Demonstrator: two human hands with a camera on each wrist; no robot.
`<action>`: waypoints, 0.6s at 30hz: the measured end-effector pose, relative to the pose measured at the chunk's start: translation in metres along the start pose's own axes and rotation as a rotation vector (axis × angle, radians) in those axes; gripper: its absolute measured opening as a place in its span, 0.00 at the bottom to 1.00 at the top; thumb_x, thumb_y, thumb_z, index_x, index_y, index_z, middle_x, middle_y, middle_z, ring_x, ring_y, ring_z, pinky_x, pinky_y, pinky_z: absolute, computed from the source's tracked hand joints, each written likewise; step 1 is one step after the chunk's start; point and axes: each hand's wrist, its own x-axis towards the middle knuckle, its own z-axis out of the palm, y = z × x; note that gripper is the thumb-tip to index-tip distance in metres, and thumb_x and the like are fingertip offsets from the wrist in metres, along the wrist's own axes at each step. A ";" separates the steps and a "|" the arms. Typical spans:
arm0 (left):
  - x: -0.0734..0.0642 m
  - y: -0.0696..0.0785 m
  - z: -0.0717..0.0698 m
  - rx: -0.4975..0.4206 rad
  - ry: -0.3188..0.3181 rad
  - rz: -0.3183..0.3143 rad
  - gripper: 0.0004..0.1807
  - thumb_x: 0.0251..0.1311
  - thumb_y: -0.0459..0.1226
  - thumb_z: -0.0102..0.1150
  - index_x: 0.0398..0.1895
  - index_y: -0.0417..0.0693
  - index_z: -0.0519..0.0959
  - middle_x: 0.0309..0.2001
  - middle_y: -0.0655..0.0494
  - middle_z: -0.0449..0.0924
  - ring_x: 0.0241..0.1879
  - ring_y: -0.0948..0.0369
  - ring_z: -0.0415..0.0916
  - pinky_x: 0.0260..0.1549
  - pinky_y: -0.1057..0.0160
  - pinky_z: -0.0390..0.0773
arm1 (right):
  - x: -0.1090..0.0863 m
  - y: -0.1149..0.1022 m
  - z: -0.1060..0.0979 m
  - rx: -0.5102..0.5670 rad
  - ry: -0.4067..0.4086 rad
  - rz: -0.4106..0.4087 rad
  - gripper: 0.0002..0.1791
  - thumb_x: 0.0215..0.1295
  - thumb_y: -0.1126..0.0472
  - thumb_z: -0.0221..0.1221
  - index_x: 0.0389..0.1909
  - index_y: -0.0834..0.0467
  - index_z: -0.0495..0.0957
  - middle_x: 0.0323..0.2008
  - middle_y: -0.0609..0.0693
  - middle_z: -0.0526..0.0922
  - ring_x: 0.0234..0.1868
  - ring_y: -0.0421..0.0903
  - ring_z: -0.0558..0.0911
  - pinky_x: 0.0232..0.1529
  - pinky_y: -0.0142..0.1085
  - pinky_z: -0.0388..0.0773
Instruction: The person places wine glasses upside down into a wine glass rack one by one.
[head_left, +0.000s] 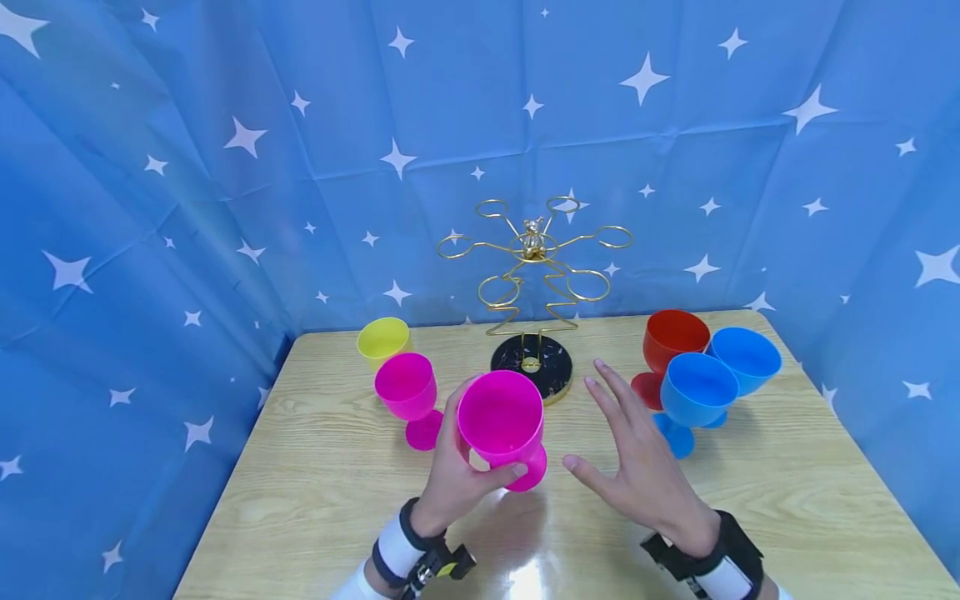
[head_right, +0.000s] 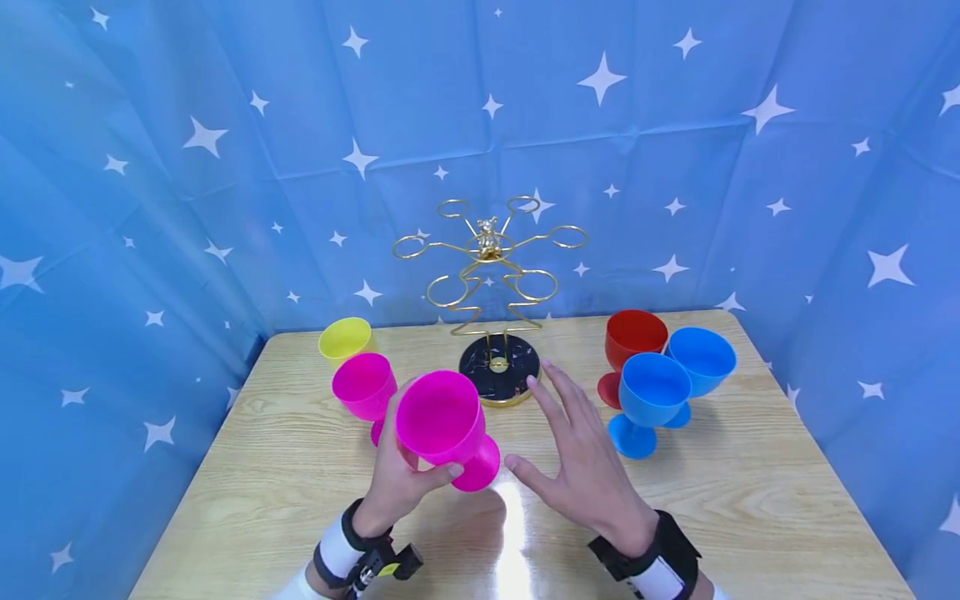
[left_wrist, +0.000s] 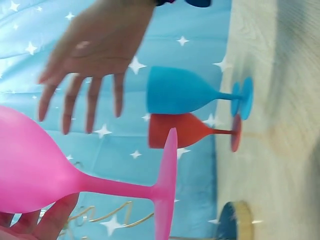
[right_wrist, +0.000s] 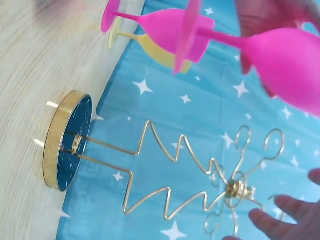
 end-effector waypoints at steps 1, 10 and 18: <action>0.000 -0.003 0.003 -0.001 -0.001 -0.020 0.48 0.51 0.45 0.74 0.72 0.49 0.56 0.65 0.46 0.68 0.64 0.58 0.68 0.53 0.57 0.82 | 0.000 -0.001 0.000 0.012 0.006 0.002 0.56 0.48 0.47 0.72 0.77 0.47 0.52 0.78 0.50 0.52 0.74 0.57 0.60 0.56 0.67 0.73; 0.003 -0.021 0.025 0.005 0.007 -0.097 0.49 0.50 0.44 0.75 0.73 0.58 0.56 0.65 0.51 0.68 0.62 0.54 0.69 0.53 0.56 0.82 | 0.002 -0.006 0.004 0.160 -0.022 0.053 0.56 0.51 0.52 0.70 0.78 0.46 0.48 0.78 0.50 0.53 0.75 0.56 0.58 0.56 0.67 0.73; -0.003 -0.035 0.040 0.095 0.017 -0.082 0.50 0.49 0.49 0.75 0.73 0.58 0.55 0.66 0.52 0.68 0.62 0.53 0.70 0.50 0.57 0.83 | 0.009 -0.011 0.014 0.313 -0.103 0.174 0.58 0.49 0.46 0.73 0.77 0.41 0.46 0.74 0.48 0.61 0.69 0.52 0.67 0.56 0.53 0.80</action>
